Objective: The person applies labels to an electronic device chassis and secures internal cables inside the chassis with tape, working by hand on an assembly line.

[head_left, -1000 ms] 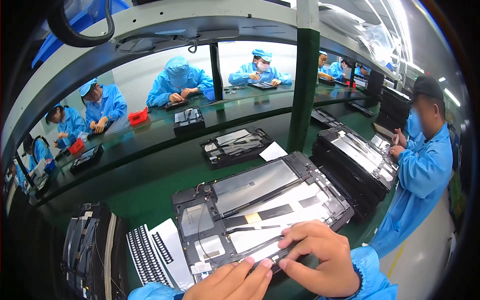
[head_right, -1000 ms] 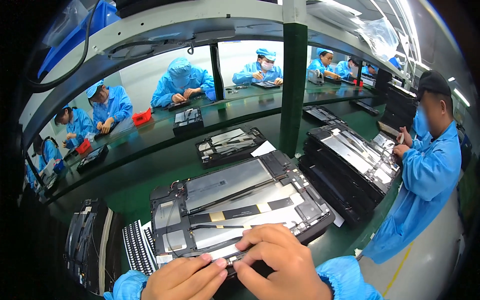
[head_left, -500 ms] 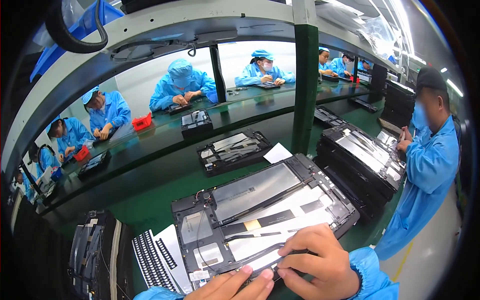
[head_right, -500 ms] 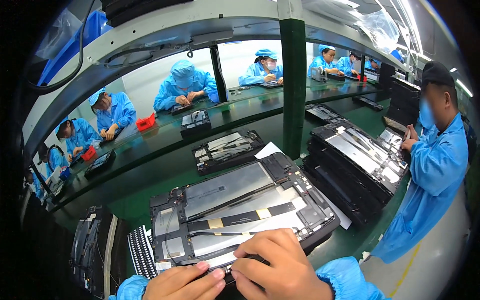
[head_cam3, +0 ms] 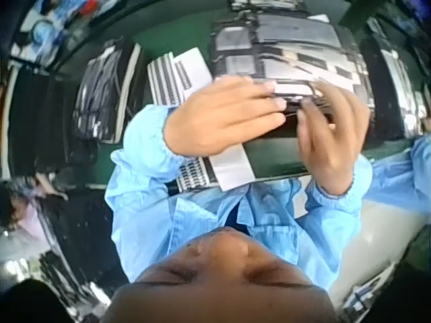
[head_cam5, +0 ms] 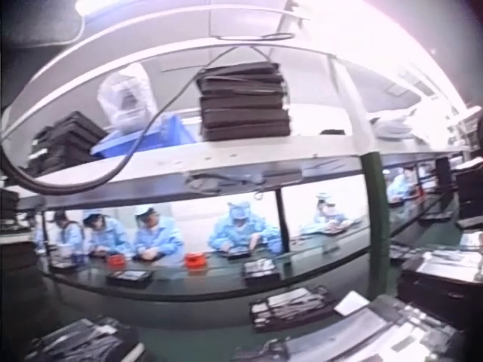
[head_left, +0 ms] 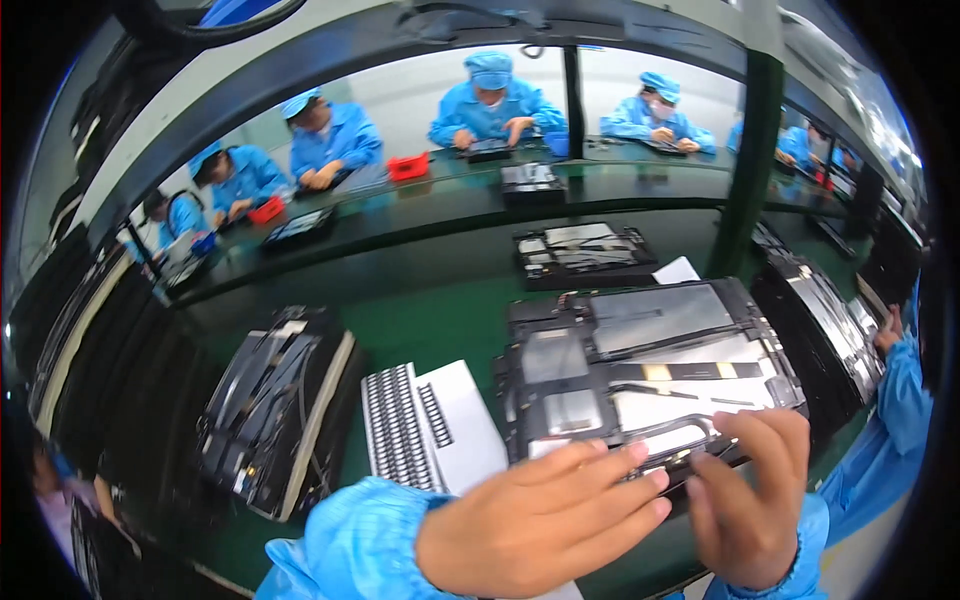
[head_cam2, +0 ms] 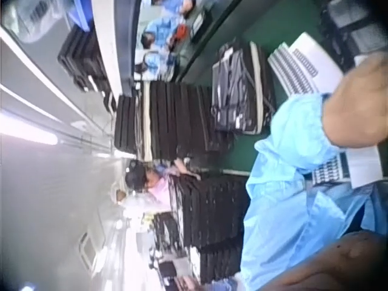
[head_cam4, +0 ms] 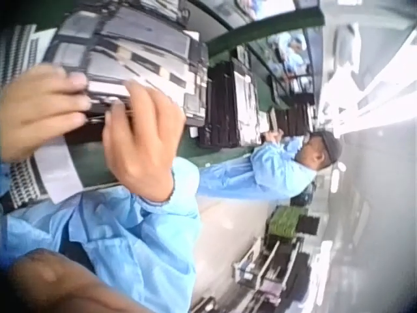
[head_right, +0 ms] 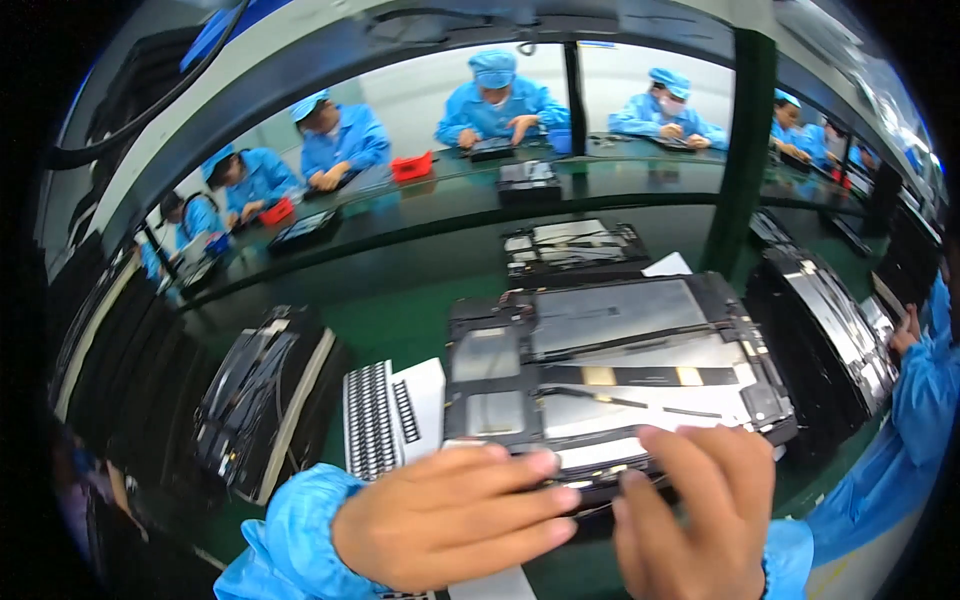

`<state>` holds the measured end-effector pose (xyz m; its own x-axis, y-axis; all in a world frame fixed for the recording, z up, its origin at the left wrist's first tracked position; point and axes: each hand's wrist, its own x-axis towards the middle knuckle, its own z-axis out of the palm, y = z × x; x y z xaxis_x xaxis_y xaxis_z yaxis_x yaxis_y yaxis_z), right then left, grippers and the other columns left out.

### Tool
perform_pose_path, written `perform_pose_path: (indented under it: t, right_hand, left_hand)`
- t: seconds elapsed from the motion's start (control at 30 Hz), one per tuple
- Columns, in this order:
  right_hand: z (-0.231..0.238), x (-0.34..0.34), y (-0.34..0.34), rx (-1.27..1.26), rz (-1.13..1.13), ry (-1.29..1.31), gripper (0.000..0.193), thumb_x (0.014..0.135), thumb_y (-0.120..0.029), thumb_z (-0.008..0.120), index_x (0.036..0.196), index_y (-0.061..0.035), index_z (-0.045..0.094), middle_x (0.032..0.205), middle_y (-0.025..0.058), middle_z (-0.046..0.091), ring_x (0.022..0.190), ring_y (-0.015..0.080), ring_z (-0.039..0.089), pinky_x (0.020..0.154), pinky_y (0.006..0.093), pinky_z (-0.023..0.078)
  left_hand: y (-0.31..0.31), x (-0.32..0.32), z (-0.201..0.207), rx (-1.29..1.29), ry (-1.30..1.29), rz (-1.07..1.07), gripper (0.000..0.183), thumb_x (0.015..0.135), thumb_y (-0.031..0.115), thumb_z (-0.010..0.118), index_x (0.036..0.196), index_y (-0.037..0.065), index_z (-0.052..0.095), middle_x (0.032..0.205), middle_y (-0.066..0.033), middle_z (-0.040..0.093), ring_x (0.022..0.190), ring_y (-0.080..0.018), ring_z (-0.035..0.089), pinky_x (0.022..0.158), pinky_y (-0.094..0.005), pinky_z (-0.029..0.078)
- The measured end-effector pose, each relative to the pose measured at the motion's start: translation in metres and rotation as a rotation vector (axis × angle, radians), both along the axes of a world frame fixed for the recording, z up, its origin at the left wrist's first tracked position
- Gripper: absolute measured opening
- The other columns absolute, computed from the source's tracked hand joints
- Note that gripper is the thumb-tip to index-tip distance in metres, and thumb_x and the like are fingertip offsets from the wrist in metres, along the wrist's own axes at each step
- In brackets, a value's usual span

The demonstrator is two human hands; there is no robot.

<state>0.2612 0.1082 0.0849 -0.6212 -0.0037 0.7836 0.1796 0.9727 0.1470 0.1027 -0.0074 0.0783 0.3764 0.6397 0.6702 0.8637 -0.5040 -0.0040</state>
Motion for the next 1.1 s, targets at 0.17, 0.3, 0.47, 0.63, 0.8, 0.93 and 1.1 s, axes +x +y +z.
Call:
perform_pose_path:
  t: [0.17,0.3,0.47,0.63,0.8,0.93,1.1]
  right_hand:
    - [-0.035,0.018,-0.062,-0.522,0.580,-0.015,0.027,0.062,0.003,0.060,0.087,0.0060,0.054,0.081,0.0160,0.055,0.072,0.0289,0.054,0.060,0.0353,0.044]
    - [-0.095,-0.069,-0.109,-0.670,0.483,-0.467,0.012,0.060,-0.002,0.056,0.070,0.0014,0.050,0.074,0.0128,0.049,0.057,0.0272,0.054,0.047,0.0354,0.045]
    - [-0.127,-0.148,-0.090,-0.247,-0.053,-0.282,0.009,0.062,-0.007,0.054,0.069,-0.0018,0.057,0.069,0.0094,0.049,0.066,0.0234,0.050,0.052,0.0299,0.040]
    - [-0.138,-0.168,-0.082,-0.437,-0.105,-0.223,0.012,0.060,-0.011,0.059,0.068,-0.0028,0.062,0.069,0.0113,0.052,0.064,0.0258,0.052,0.051,0.0333,0.043]
    - [-0.135,-0.187,-0.089,-0.655,-0.117,-0.220,0.015,0.063,-0.013,0.058,0.069,0.0004,0.062,0.072,0.0187,0.056,0.067,0.0299,0.057,0.057,0.0376,0.047]
    - [-0.138,-0.193,-0.084,-0.768,-0.160,-0.178,0.014,0.064,-0.011,0.056,0.065,0.0029,0.058,0.069,0.0196,0.057,0.061,0.0311,0.059,0.054,0.0377,0.049]
    - [-0.143,-0.189,-0.082,-0.743,-0.115,-0.100,0.014,0.066,-0.011,0.055,0.065,0.0025,0.058,0.067,0.0196,0.056,0.060,0.0318,0.059,0.050,0.0376,0.049]
  left_hand:
    - [-0.041,-0.048,-0.030,-0.188,-0.823,0.249,0.020,0.075,-0.001,0.050,0.091,0.000,0.060,0.099,-0.0114,0.058,0.094,-0.0268,0.054,0.073,-0.0312,0.046]
    - [-0.054,-0.104,-0.122,-0.175,-0.450,0.616,0.021,0.070,0.000,0.054,0.088,0.005,0.063,0.095,-0.0100,0.059,0.088,-0.0251,0.056,0.077,-0.0319,0.044]
    - [-0.042,-0.107,-0.142,-0.110,-0.342,0.576,0.018,0.067,0.003,0.058,0.083,0.007,0.064,0.089,-0.0056,0.061,0.082,-0.0233,0.056,0.074,-0.0345,0.043]
    - [-0.038,-0.110,-0.147,-0.113,-0.334,0.601,0.019,0.067,0.006,0.056,0.084,0.007,0.065,0.090,-0.0054,0.061,0.085,-0.0226,0.055,0.076,-0.0351,0.042]
    - [-0.047,-0.123,-0.156,-0.046,-0.351,0.642,0.018,0.061,0.009,0.059,0.078,0.008,0.067,0.087,-0.0080,0.062,0.085,-0.0248,0.056,0.077,-0.0357,0.043]
    - [-0.045,-0.123,-0.149,-0.059,-0.360,0.606,0.017,0.061,0.001,0.059,0.076,0.004,0.066,0.084,-0.0089,0.061,0.080,-0.0261,0.056,0.074,-0.0344,0.044]
    - [-0.045,-0.122,-0.150,-0.104,-0.348,0.608,0.017,0.061,0.000,0.059,0.077,0.004,0.065,0.085,-0.0089,0.061,0.081,-0.0265,0.055,0.074,-0.0338,0.043]
